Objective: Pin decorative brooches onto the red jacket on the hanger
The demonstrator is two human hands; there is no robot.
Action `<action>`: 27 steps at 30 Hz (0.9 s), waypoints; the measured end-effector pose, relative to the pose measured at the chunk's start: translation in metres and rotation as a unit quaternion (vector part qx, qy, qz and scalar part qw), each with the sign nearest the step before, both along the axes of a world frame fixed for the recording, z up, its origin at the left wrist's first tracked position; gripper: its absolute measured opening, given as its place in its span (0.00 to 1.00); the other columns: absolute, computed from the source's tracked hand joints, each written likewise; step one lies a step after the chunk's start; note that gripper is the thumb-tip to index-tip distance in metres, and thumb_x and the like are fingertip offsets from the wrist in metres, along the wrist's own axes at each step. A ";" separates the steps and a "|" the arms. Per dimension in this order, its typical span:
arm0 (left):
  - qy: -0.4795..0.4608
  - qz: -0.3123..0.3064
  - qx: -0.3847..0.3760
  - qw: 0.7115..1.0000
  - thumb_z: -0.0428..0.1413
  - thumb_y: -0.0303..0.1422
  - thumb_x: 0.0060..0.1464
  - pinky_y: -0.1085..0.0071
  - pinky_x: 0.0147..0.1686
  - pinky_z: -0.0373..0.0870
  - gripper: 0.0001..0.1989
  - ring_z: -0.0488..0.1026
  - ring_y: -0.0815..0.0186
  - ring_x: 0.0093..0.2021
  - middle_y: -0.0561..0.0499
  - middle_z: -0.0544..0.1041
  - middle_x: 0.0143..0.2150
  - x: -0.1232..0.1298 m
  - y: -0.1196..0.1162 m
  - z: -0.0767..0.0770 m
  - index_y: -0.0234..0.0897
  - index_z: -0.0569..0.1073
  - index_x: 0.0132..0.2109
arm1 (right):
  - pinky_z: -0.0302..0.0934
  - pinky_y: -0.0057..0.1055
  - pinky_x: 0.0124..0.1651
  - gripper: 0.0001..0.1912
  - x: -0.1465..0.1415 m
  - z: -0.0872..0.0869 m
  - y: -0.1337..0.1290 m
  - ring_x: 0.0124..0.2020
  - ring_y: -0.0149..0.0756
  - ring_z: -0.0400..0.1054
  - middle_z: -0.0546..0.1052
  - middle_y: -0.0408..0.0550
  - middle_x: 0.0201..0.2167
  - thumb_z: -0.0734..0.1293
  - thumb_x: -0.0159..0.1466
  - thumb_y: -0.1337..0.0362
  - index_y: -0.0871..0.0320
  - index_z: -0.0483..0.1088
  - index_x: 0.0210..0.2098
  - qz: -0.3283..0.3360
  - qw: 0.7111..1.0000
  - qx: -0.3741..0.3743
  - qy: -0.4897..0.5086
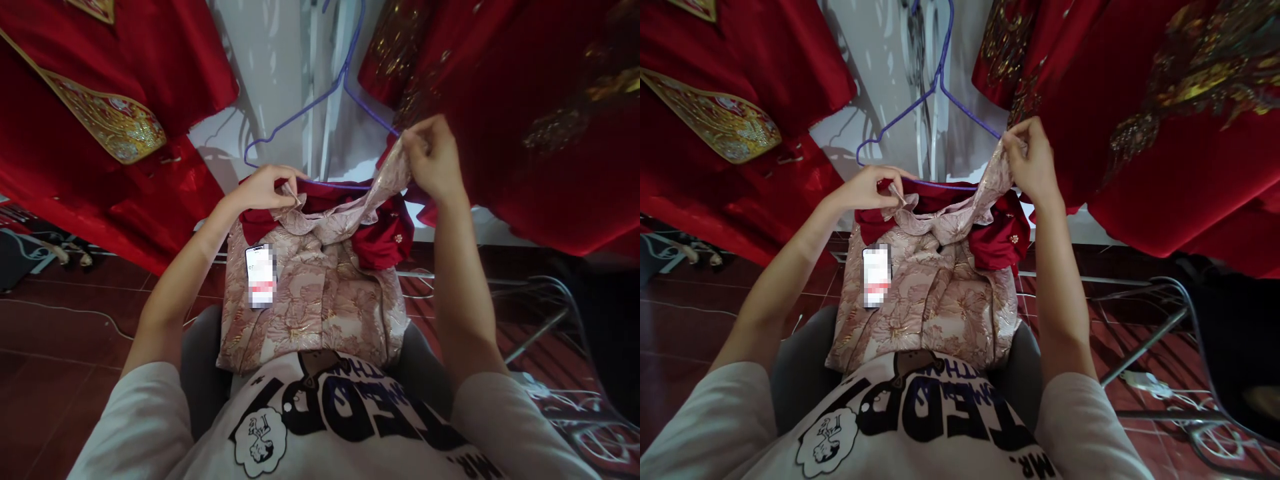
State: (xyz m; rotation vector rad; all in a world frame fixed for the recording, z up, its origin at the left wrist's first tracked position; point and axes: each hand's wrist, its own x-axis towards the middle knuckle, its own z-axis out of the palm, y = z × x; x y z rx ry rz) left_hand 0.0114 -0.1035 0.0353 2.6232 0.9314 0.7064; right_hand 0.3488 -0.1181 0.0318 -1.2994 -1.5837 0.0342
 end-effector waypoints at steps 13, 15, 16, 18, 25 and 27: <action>-0.224 0.326 -0.015 0.918 0.61 0.51 0.58 0.60 0.51 0.79 0.18 0.81 0.57 0.47 0.44 0.83 0.41 -0.115 0.051 -0.046 0.40 0.74 0.37 | 0.67 0.33 0.47 0.04 0.002 -0.010 0.006 0.37 0.34 0.72 0.77 0.46 0.35 0.68 0.70 0.64 0.58 0.72 0.41 -0.006 0.999 0.029 0.010; -0.283 0.311 -0.020 0.907 0.65 0.53 0.54 0.62 0.47 0.80 0.20 0.81 0.57 0.44 0.46 0.82 0.37 -0.123 0.059 -0.056 0.40 0.73 0.34 | 0.68 0.37 0.48 0.06 0.007 -0.015 0.013 0.37 0.35 0.72 0.78 0.47 0.35 0.68 0.70 0.61 0.57 0.72 0.42 0.011 0.999 0.044 0.014; -0.310 0.299 -0.019 0.902 0.66 0.53 0.51 0.63 0.46 0.80 0.21 0.81 0.58 0.42 0.46 0.81 0.36 -0.125 0.062 -0.060 0.40 0.73 0.33 | 0.68 0.38 0.48 0.08 0.010 -0.017 0.016 0.37 0.36 0.72 0.77 0.47 0.36 0.69 0.70 0.59 0.57 0.72 0.42 0.021 0.998 0.050 0.016; -0.343 0.274 -0.011 0.899 0.68 0.53 0.47 0.63 0.46 0.79 0.22 0.80 0.59 0.41 0.48 0.81 0.35 -0.125 0.064 -0.062 0.40 0.74 0.31 | 0.68 0.40 0.48 0.11 0.013 -0.019 0.019 0.37 0.37 0.72 0.77 0.47 0.35 0.69 0.70 0.55 0.57 0.72 0.41 0.039 0.997 0.059 0.021; -0.342 0.237 0.006 0.909 0.65 0.63 0.47 0.65 0.48 0.74 0.30 0.74 0.71 0.39 0.57 0.79 0.34 -0.106 0.068 -0.034 0.39 0.73 0.35 | 0.67 0.42 0.46 0.14 0.015 -0.017 0.018 0.36 0.38 0.73 0.78 0.47 0.35 0.71 0.68 0.50 0.55 0.71 0.38 0.076 0.995 0.062 0.034; -0.332 0.217 0.016 0.918 0.64 0.66 0.47 0.64 0.50 0.73 0.33 0.71 0.73 0.38 0.59 0.79 0.34 -0.093 0.074 -0.020 0.38 0.73 0.36 | 0.67 0.42 0.45 0.16 0.013 -0.017 0.016 0.35 0.37 0.72 0.77 0.46 0.34 0.71 0.68 0.48 0.55 0.70 0.37 0.085 0.993 0.064 0.042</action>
